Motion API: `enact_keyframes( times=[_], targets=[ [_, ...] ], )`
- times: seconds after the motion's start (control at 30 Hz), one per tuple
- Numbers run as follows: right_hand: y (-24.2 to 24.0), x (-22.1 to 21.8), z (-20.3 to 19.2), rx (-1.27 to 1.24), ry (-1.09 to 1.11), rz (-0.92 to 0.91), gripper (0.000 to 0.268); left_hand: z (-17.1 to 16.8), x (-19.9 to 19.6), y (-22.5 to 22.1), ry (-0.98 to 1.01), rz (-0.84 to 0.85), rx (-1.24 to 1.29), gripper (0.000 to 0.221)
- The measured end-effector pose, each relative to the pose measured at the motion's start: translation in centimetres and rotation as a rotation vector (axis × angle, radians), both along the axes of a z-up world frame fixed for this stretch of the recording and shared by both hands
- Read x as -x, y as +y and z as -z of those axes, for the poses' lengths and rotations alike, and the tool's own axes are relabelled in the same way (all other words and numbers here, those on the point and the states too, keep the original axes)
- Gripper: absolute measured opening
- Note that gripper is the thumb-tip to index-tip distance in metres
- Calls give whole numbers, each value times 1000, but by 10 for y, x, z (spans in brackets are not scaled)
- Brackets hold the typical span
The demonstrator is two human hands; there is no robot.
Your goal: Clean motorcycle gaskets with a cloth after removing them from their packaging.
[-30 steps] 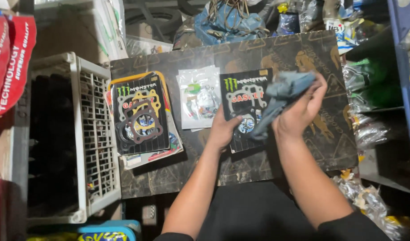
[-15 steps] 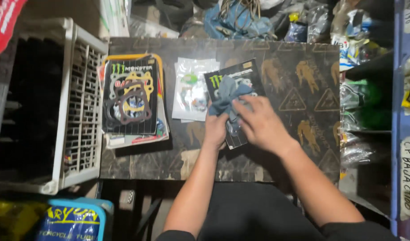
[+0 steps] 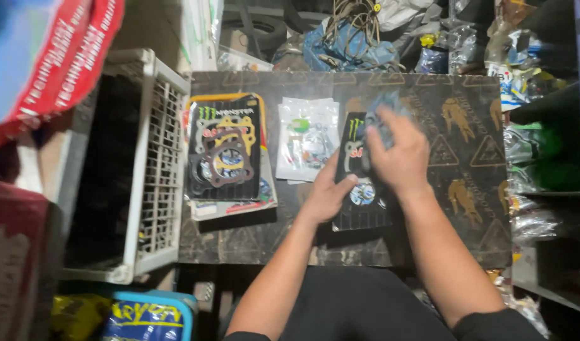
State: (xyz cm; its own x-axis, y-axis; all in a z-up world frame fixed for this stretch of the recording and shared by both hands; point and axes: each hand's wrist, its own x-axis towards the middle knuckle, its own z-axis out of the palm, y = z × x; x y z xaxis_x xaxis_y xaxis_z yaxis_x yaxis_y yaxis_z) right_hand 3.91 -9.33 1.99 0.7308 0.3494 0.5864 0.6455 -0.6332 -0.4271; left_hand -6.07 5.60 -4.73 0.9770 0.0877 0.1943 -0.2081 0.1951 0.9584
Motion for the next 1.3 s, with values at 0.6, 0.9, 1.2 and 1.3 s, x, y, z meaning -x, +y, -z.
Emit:
enact_keyframes(
  times=[0.6,0.9,1.2,1.3],
  targets=[
    [-29,15,21,48,56,-270,47,4,-16,-3,120,-29,-41,64],
    [-47,7,2,-306,-5,-260,41,24,-24,-59,248,2,71,33],
    [-51,11,2,-161,-21,-235,36,13,-23,-88,249,-52,-156,35],
    [-69,-18,20,-162,-49,-220,32,-23,-15,-80,97,-64,-19,50]
  ],
)
